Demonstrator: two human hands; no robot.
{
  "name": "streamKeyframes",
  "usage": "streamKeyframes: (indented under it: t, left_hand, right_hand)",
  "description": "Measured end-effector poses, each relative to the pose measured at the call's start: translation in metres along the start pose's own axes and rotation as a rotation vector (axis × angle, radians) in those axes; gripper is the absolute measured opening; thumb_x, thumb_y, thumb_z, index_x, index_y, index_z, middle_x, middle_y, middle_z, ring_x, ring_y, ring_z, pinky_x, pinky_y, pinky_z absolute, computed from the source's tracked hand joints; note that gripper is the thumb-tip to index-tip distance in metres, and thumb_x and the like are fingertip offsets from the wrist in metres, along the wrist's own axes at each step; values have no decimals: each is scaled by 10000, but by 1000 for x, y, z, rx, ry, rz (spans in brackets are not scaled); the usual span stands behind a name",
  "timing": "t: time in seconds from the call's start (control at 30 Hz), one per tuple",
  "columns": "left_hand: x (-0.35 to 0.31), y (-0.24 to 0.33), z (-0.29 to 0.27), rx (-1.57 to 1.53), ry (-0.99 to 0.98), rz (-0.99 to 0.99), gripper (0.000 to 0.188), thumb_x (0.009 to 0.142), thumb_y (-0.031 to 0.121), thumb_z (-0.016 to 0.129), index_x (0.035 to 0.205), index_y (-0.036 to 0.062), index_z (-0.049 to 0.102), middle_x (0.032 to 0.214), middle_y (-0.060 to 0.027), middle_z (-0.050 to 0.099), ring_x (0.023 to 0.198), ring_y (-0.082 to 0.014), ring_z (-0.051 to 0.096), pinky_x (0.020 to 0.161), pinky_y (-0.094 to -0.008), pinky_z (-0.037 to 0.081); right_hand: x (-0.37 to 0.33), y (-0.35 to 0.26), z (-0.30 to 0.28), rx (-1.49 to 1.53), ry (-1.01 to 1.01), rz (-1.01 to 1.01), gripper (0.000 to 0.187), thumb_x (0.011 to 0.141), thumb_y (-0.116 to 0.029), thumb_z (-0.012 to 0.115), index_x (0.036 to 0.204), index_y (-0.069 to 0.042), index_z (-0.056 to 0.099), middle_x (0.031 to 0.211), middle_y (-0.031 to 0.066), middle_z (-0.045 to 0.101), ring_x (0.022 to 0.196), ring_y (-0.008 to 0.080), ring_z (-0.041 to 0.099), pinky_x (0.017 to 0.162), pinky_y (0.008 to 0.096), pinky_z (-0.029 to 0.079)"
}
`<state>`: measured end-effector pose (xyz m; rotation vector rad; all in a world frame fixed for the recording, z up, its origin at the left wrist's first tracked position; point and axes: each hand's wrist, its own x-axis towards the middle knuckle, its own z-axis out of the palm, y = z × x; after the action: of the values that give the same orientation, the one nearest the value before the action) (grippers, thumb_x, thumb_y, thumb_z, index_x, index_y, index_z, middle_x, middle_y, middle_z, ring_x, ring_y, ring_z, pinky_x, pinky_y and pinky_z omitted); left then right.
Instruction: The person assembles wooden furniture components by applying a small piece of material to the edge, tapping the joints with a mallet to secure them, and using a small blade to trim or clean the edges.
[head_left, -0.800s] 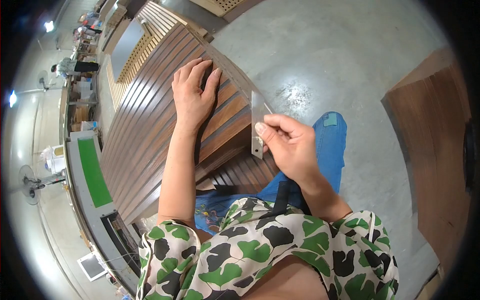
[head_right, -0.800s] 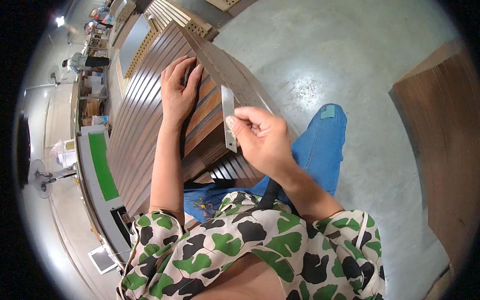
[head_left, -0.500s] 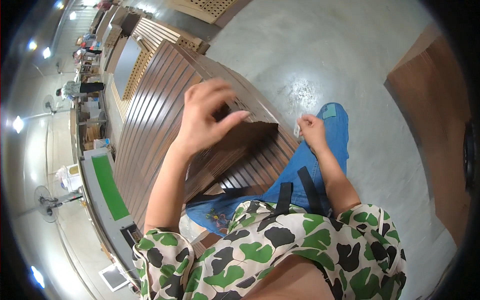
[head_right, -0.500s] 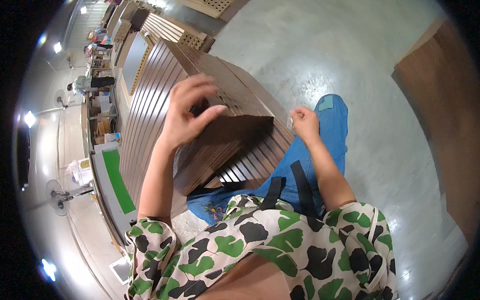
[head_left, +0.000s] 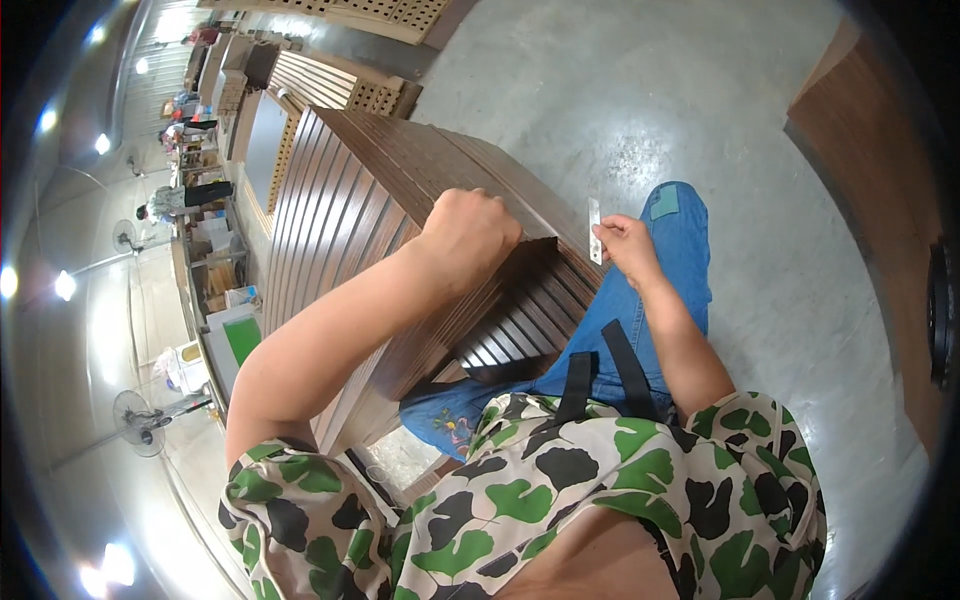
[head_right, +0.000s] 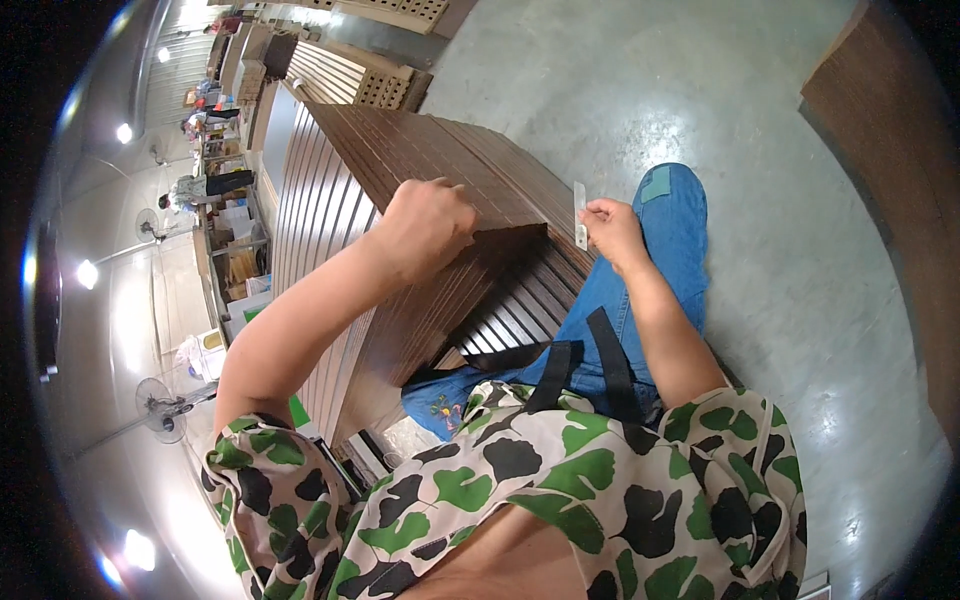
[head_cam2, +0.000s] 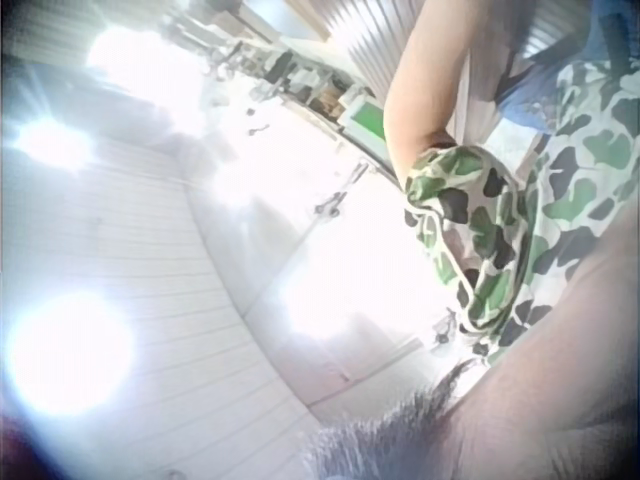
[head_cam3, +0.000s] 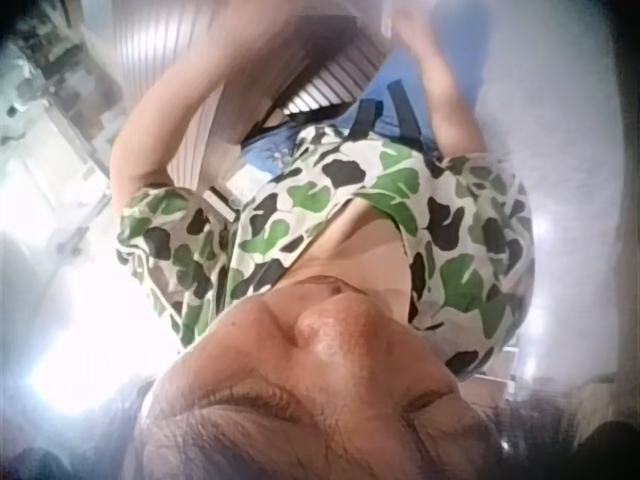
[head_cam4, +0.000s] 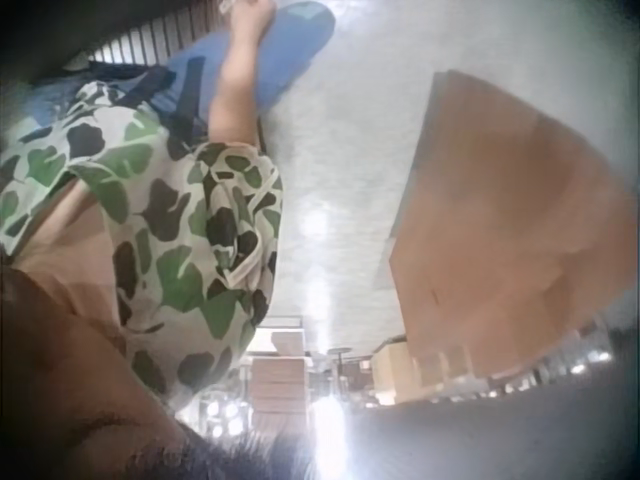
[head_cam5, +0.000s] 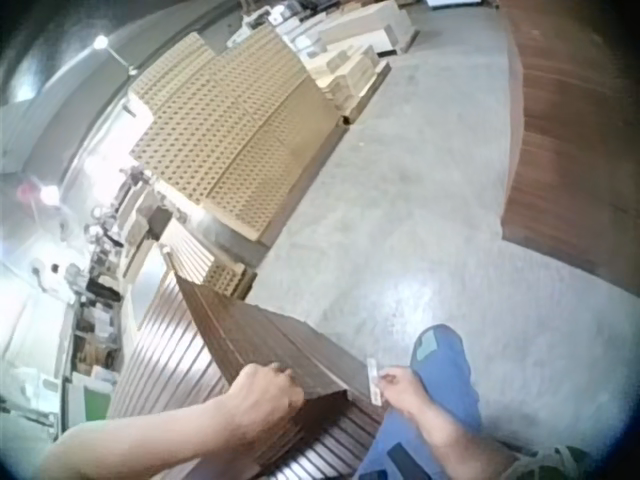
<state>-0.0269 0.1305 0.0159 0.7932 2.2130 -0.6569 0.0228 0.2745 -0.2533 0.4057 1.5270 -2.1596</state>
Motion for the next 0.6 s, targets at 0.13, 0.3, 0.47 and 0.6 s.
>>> streamKeyframes:
  t: [0.13,0.3,0.47,0.6]
  left_hand:
    - [29,-12,0,-80,-71,40,263,710,308,722,780,57,688,762,-155,649,821,-287,644,675,-397,520]
    - [69,-27,11,-97,-349,44,540,661,469,751,1041,101,642,955,-86,674,963,-268,628,791,-383,513]
    - [92,-30,25,-69,-399,98,522,663,534,735,911,77,682,944,-103,679,927,-265,637,784,-381,511]
    - [104,-45,43,-328,-481,159,473,667,471,757,819,30,681,803,-129,669,797,-273,642,697,-395,515]
  right_hand:
    - [1,1,-3,58,-28,21,160,848,-85,646,921,57,633,725,65,637,554,95,555,476,236,431]
    - [3,0,1,91,-33,10,163,849,-91,648,915,57,632,726,64,636,566,93,563,476,233,431]
    - [4,1,-3,122,-48,33,154,854,-97,645,914,44,636,728,63,639,575,95,571,491,235,439]
    - [3,-4,-1,133,-55,60,147,857,-97,643,917,38,637,732,61,642,580,96,577,501,237,446]
